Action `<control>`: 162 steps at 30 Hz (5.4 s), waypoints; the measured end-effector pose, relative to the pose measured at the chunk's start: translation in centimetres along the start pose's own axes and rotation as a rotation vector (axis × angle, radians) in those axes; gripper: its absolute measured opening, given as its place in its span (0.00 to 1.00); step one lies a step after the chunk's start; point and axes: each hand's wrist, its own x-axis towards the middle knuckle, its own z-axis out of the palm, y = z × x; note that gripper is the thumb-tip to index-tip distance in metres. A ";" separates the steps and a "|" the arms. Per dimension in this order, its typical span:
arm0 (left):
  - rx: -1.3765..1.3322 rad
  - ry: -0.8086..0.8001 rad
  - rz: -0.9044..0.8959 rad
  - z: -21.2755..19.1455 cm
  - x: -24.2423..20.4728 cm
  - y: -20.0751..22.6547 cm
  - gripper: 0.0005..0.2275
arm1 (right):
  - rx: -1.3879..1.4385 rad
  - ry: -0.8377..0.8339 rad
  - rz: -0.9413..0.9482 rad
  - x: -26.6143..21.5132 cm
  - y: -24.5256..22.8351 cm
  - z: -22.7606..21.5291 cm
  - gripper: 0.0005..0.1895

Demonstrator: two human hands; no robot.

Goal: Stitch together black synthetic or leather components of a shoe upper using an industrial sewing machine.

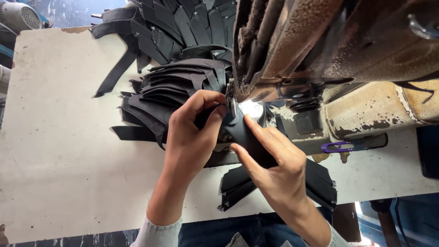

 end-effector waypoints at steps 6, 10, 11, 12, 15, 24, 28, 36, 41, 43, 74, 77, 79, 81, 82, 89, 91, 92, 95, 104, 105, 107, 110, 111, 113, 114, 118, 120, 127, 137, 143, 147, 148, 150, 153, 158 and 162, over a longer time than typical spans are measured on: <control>0.007 0.021 0.003 -0.1 0.1 -0.8 0.07 | -0.025 -0.037 -0.050 1.1 0.1 0.0 0.25; -0.051 0.093 -0.028 0.1 -0.8 -0.9 0.07 | -0.089 -0.099 -0.056 1.9 0.5 -0.3 0.24; -0.064 0.116 -0.033 0.2 -1.0 -1.0 0.07 | -0.122 -0.118 -0.052 2.0 0.8 -0.4 0.23; -0.064 0.117 -0.035 0.3 -1.2 -1.0 0.07 | -0.121 -0.119 -0.051 2.2 1.0 -0.5 0.23; -0.048 0.150 -0.039 0.8 -1.9 -0.9 0.08 | -0.109 -0.185 0.087 3.0 2.0 -0.6 0.22; 0.096 0.288 -0.030 2.0 -3.7 -0.5 0.07 | -0.102 -0.098 -0.025 2.0 2.6 1.2 0.19; 0.156 0.327 -0.010 2.2 -4.1 -1.0 0.08 | 0.012 0.021 -0.010 -0.1 0.6 2.3 0.21; 0.589 0.357 0.495 -1.1 -1.2 0.2 0.09 | 0.272 -0.087 0.217 -1.4 -0.9 2.0 0.20; 0.027 -0.128 0.049 -3.8 0.0 0.0 0.10 | 0.347 -0.084 0.250 -0.8 -2.0 1.6 0.19; 0.037 -0.125 0.055 -4.0 0.0 0.0 0.11 | 0.313 -0.089 0.235 -0.5 -2.1 1.4 0.21; 0.197 0.228 -0.024 3.4 -3.7 0.7 0.16 | 0.011 -0.082 0.201 -0.4 6.0 -2.2 0.24; 0.173 0.248 -0.054 3.7 -2.9 0.6 0.14 | -0.178 -0.263 0.525 -3.2 10.1 -2.9 0.31; 0.206 0.243 -0.071 4.1 -3.2 0.8 0.15 | -0.221 -0.337 0.504 -4.1 11.5 -3.6 0.35; 0.242 0.241 -0.078 4.4 -3.8 1.4 0.17 | -0.259 -0.408 0.475 -4.6 12.4 -4.2 0.40; 0.380 0.227 0.060 4.4 -4.4 1.9 0.18 | -0.277 -0.419 0.513 -4.6 12.7 -4.4 0.41; 0.659 0.113 0.270 5.7 -7.3 1.2 0.26 | -0.302 -0.407 0.518 -5.3 13.5 -5.8 0.37; 0.683 0.107 0.271 6.1 -7.5 1.4 0.26 | -0.307 -0.395 0.534 -5.2 12.7 -6.2 0.32; 0.709 0.100 0.269 6.3 -7.6 1.5 0.26 | -0.310 -0.386 0.552 -5.1 12.3 -6.5 0.27; 0.709 0.163 0.278 6.7 -8.0 2.3 0.19 | -0.298 -0.334 0.475 -5.5 13.2 -6.8 0.24; 0.353 0.066 0.076 4.0 -8.1 2.7 0.13 | 0.006 -0.094 -0.038 -7.5 8.3 -5.5 0.33; 0.353 0.069 0.076 3.8 -8.0 2.9 0.13 | 0.007 -0.096 -0.040 -8.1 7.7 -4.7 0.33; 0.203 0.079 0.084 3.3 -7.8 3.2 0.14 | 0.136 -0.150 -0.188 -9.1 6.4 -3.1 0.28; 0.160 0.157 0.068 3.0 -7.4 3.4 0.19 | 0.196 -0.135 -0.174 -9.3 4.6 -1.4 0.26; 0.161 0.159 0.066 3.0 -7.4 3.0 0.19 | 0.197 -0.137 -0.173 -9.2 4.6 -1.3 0.26; 0.200 0.205 0.075 3.0 -7.1 2.2 0.22 | 0.221 -0.150 -0.147 -8.9 4.5 -1.0 0.26; 0.200 0.205 0.073 2.9 -6.8 2.0 0.22 | 0.221 -0.152 -0.145 -8.8 4.2 -0.8 0.26; 0.202 0.221 -0.027 3.0 -5.2 1.3 0.18 | 0.201 -0.151 -0.053 -7.8 3.6 -0.5 0.31; 0.179 0.218 -0.048 2.9 -4.5 1.0 0.17 | 0.197 -0.156 -0.030 -7.3 3.3 -0.4 0.31; 0.227 0.220 -0.014 2.5 -4.2 0.7 0.19 | 0.189 -0.187 0.051 -5.6 2.4 -0.8 0.31; 0.271 0.204 -0.090 0.5 -5.6 1.8 0.15 | 0.126 -0.233 0.052 -2.3 0.6 -1.8 0.32; 0.207 0.169 -0.082 0.2 -4.0 1.9 0.15 | 0.038 -0.177 0.083 -0.9 -0.4 -1.7 0.32; 0.185 0.151 -0.083 0.1 -2.9 1.8 0.14 | 0.038 -0.144 0.086 -0.2 -0.7 -1.3 0.30; 0.171 0.137 -0.084 0.1 -2.6 1.7 0.14 | 0.028 -0.131 0.080 0.0 -0.7 -1.2 0.30; 0.156 0.122 -0.086 0.1 -2.1 1.5 0.14 | 0.016 -0.116 0.075 0.2 -0.6 -1.0 0.29; 0.181 0.117 -0.069 0.1 -1.3 1.4 0.13 | 0.018 -0.093 0.082 0.4 -0.6 -0.6 0.28; 0.207 0.099 -0.044 0.0 -0.6 1.6 0.12 | 0.027 -0.050 0.073 0.3 -0.4 0.0 0.27; 0.194 0.086 0.032 -0.1 0.1 1.7 0.11 | 0.025 -0.031 0.055 0.8 -0.4 0.1 0.27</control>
